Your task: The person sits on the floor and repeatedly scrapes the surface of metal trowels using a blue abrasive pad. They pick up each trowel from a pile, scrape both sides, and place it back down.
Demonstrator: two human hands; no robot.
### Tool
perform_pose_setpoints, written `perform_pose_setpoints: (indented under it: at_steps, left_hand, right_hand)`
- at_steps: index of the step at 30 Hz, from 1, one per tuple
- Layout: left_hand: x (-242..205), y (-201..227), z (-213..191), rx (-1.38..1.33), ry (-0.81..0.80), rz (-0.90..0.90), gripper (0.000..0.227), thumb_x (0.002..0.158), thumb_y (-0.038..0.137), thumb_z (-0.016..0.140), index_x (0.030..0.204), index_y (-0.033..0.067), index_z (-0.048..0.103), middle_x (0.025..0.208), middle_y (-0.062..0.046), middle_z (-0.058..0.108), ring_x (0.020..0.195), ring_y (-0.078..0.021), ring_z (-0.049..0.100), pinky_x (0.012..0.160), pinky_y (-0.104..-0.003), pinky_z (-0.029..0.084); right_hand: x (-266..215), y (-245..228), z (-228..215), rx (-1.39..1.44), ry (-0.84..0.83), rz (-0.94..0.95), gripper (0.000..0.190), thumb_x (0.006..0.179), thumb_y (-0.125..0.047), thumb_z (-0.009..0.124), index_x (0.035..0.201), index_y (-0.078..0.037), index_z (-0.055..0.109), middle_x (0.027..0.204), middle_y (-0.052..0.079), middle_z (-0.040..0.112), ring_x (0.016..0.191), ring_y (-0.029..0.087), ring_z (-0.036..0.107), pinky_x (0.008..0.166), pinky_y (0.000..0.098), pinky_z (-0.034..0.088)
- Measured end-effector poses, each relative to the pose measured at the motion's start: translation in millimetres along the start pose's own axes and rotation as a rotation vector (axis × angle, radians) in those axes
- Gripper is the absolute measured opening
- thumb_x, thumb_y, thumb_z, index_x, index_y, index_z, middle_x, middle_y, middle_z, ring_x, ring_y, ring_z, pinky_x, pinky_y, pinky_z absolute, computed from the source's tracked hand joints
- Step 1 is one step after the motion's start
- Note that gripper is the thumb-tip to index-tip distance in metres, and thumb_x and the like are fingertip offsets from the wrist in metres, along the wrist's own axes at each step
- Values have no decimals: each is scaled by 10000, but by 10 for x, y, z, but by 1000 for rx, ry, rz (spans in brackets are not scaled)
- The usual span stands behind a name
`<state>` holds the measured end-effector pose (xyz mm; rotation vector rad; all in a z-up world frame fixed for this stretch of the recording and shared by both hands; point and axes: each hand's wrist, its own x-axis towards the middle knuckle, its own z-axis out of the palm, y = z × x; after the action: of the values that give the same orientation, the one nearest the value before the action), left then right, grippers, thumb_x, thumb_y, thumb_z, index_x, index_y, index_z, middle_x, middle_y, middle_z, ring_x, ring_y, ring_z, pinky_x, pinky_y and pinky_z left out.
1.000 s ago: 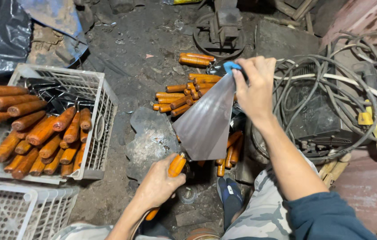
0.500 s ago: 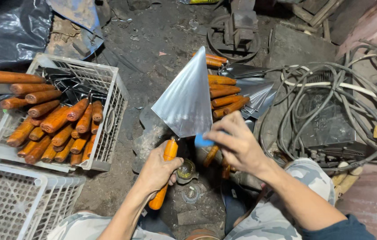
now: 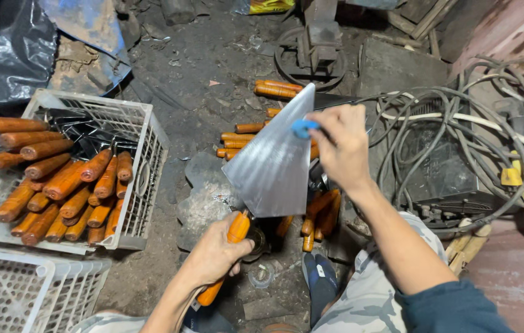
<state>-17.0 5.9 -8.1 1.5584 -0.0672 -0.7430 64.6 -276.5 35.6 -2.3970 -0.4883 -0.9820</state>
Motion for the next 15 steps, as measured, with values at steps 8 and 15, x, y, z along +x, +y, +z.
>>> perform_pose_setpoints:
  at_steps: [8,15]
  left_hand:
    - [-130,-37,-24,-60,-184,0,499,856,132,747,1281,-68,578,702,-17,551,473,-86,505,421,-258,428]
    - [-110,-70,-686,-352,374,-41,806,773,158,758,1469,72,359,785,-71,639,499,-171,588,440,-320,514]
  right_hand:
    - [245,601,-138,75,112,155,237,965,-8,728,1196,39,743,1145,160,746,1123,281,704,1041,390,531]
    - [32,479,-118,457,52,452,168,999,-7,733,1156,-25,675,1113,15,666,1040,99,621,975,262,516]
